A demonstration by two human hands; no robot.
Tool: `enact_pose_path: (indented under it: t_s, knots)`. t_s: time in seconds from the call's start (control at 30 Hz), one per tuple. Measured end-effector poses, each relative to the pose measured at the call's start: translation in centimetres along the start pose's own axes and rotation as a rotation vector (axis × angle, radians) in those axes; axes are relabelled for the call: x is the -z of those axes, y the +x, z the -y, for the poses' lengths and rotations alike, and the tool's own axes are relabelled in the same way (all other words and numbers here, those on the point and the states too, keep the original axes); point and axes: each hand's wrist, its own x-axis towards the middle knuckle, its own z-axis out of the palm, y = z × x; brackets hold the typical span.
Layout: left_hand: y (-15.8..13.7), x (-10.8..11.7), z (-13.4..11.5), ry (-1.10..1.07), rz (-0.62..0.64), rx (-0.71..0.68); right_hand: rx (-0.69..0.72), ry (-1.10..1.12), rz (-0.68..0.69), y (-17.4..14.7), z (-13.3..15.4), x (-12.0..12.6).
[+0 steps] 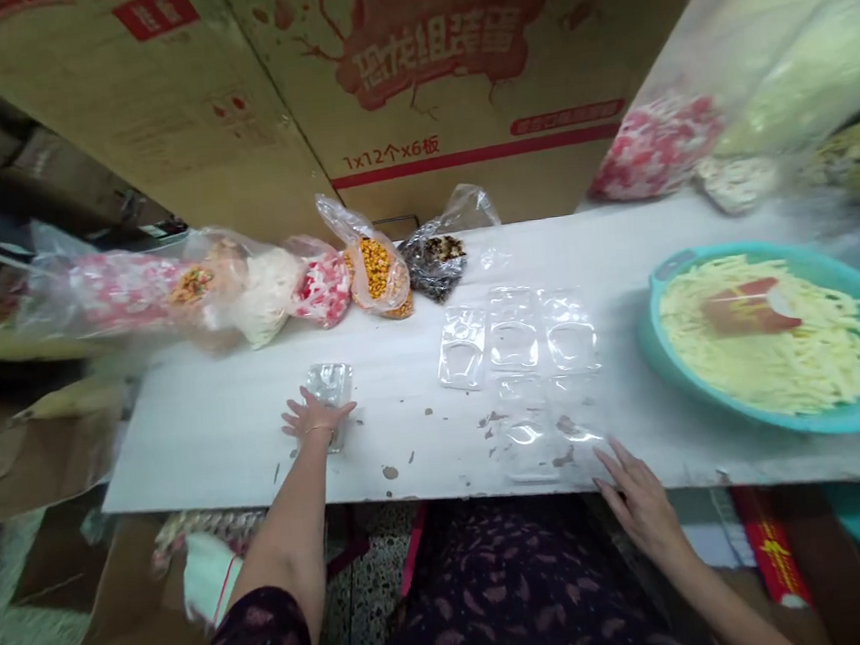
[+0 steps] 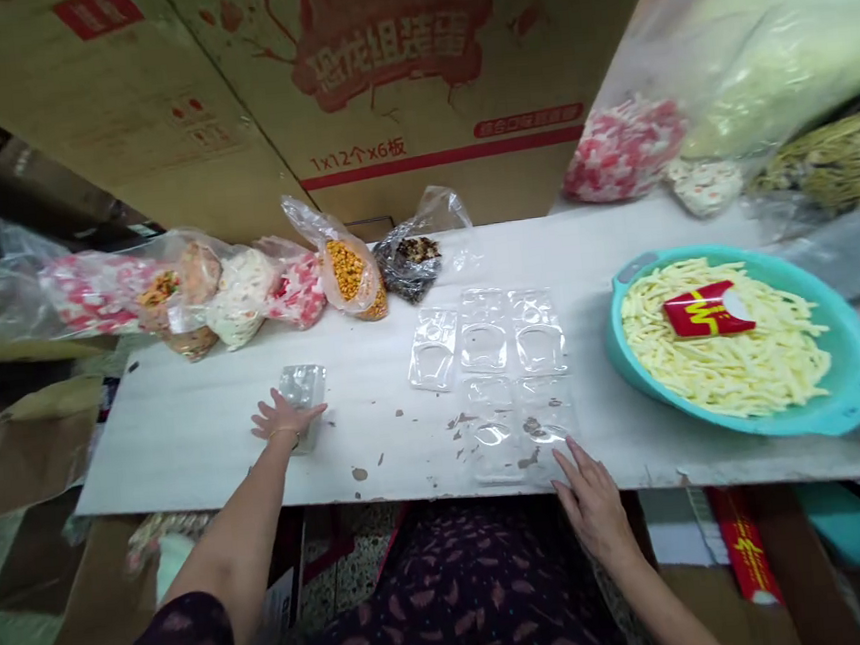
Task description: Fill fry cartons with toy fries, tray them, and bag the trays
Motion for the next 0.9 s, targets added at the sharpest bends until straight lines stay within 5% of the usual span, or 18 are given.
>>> enact_pose_path:
  t_s: [0.13,0.23,0.3,0.37,0.43,0.5,0.73,0.9]
  knots:
    - [2.4,-0.7,0.3,-0.068,0.053,-0.042,-0.105,0.162,0.055,1.2,6.1,-1.1]
    - [0.2,0.2,-1.1,-0.340,0.157,-0.179,-0.168,0.450,0.177,4.7,11.7,-2.7]
    - [-3.3,0.9,-2.4,-0.711,0.420,-0.335,-0.220,0.691,0.241,7.7,15.6,-3.9]
    - [-7.4,1.3,-3.6,-1.094,0.748,-0.349,-0.288,0.885,0.258,10.4,19.1,-5.1]
    - [-11.2,1.1,-4.4,-1.311,1.043,-0.250,-0.300,0.986,0.281,12.3,21.5,-6.1]
    - [-14.0,0.7,-4.7,-1.451,1.187,-0.101,-0.292,1.024,0.294,13.1,22.7,-6.8]
    - [-18.1,-0.3,-5.4,-1.693,1.240,0.147,-0.392,1.191,0.380,12.3,22.0,-5.9]
    - [-20.6,-0.6,-6.0,-1.826,1.128,0.225,-0.358,1.253,0.463,12.3,20.5,-5.1]
